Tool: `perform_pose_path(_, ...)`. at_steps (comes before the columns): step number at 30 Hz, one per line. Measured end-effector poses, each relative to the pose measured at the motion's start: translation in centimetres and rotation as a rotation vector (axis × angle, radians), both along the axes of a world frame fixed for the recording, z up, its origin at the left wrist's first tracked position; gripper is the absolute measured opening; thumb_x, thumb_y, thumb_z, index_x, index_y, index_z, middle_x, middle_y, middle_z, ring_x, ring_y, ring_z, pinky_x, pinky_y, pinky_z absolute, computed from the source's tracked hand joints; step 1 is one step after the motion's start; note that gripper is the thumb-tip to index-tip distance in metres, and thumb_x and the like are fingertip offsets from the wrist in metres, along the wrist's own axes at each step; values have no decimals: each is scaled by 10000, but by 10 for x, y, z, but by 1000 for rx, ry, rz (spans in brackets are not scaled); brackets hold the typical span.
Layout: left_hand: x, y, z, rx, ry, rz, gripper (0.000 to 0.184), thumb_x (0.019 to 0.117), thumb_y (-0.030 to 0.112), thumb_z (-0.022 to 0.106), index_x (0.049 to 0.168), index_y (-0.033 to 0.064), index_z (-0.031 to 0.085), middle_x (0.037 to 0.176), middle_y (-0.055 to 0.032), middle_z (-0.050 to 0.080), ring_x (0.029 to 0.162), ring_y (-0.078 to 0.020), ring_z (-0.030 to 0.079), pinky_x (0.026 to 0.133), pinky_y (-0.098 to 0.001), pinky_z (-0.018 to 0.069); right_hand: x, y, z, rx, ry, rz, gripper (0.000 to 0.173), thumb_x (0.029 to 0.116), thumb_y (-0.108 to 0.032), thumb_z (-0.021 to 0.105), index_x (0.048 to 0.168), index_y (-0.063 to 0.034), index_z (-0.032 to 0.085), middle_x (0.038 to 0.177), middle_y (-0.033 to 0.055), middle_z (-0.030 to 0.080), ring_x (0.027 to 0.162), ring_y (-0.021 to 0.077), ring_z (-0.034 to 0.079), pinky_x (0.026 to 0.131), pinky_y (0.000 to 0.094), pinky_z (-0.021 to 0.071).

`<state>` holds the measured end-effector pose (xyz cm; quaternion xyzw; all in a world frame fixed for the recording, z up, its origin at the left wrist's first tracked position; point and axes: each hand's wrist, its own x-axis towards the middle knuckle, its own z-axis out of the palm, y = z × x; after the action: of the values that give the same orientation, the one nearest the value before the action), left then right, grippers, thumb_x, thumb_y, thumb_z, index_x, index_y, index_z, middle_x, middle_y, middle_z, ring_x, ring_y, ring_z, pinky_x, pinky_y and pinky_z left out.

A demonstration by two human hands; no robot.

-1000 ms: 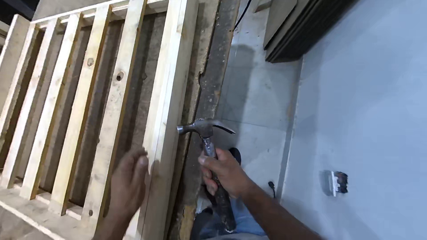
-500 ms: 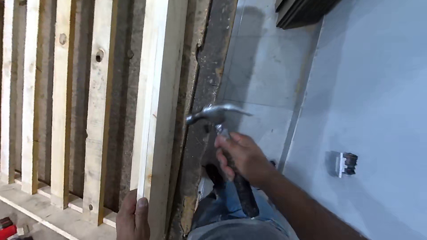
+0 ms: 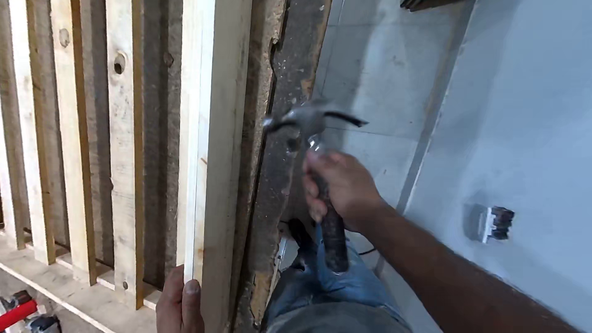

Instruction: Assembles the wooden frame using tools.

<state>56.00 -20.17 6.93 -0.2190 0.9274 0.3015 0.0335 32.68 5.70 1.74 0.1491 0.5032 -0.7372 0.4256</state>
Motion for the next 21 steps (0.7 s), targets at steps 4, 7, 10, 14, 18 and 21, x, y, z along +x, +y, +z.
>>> perform_pose_path(4, -1, 2, 0, -32, 0, -19, 742, 1058, 621, 304, 1116, -42, 633, 971, -75, 668, 917, -2, 641, 825, -219, 558, 16, -14, 1, 10, 38, 445, 372, 1104, -405, 433, 1030, -57, 542, 621, 40, 543, 443, 131, 545, 448, 287, 527)
perform_pose_path(7, 0, -2, 1, -22, -5, -19, 722, 1063, 608, 311, 1113, -34, 638, 985, -81, 665, 938, -19, 643, 839, -233, 559, 12, -2, 2, 22, 56, 759, 370, 1093, -428, 460, 1024, -82, 568, 642, 12, 525, 470, 95, 505, 462, 253, 469)
perform_pose_path(10, -1, -3, -2, -7, 1, -13, 682, 1061, 609, 322, 1117, 9, 641, 996, -35, 662, 938, 15, 634, 833, -208, 553, 9, 10, 0, -8, 101, 177, 373, 1102, -403, 415, 1007, -77, 569, 604, 30, 525, 415, 124, 504, 413, 286, 512)
perform_pose_path(14, -2, 0, -1, -20, -4, -1, 723, 1059, 618, 313, 1122, -24, 638, 994, -59, 668, 940, 5, 640, 838, -217, 559, 25, -17, 5, 28, 48, 307, 380, 1094, -405, 441, 1003, -55, 557, 610, 42, 549, 444, 146, 556, 446, 312, 535)
perform_pose_path(18, -2, -2, -1, -17, -8, -1, 706, 1063, 604, 321, 1117, -25, 638, 1002, -66, 666, 949, 2, 640, 851, -221, 557, 25, -3, 3, 32, 50, 682, 392, 1079, -446, 471, 1016, -82, 602, 658, -2, 534, 499, 95, 522, 483, 274, 481)
perform_pose_path(21, -2, 0, 1, -27, -26, 1, 694, 1061, 614, 313, 1112, 3, 638, 995, -39, 659, 944, 19, 630, 837, -205, 548, 22, -5, 1, 30, 40, 42, 391, 1093, -433, 437, 1002, -75, 564, 604, 36, 539, 426, 144, 537, 429, 319, 545)
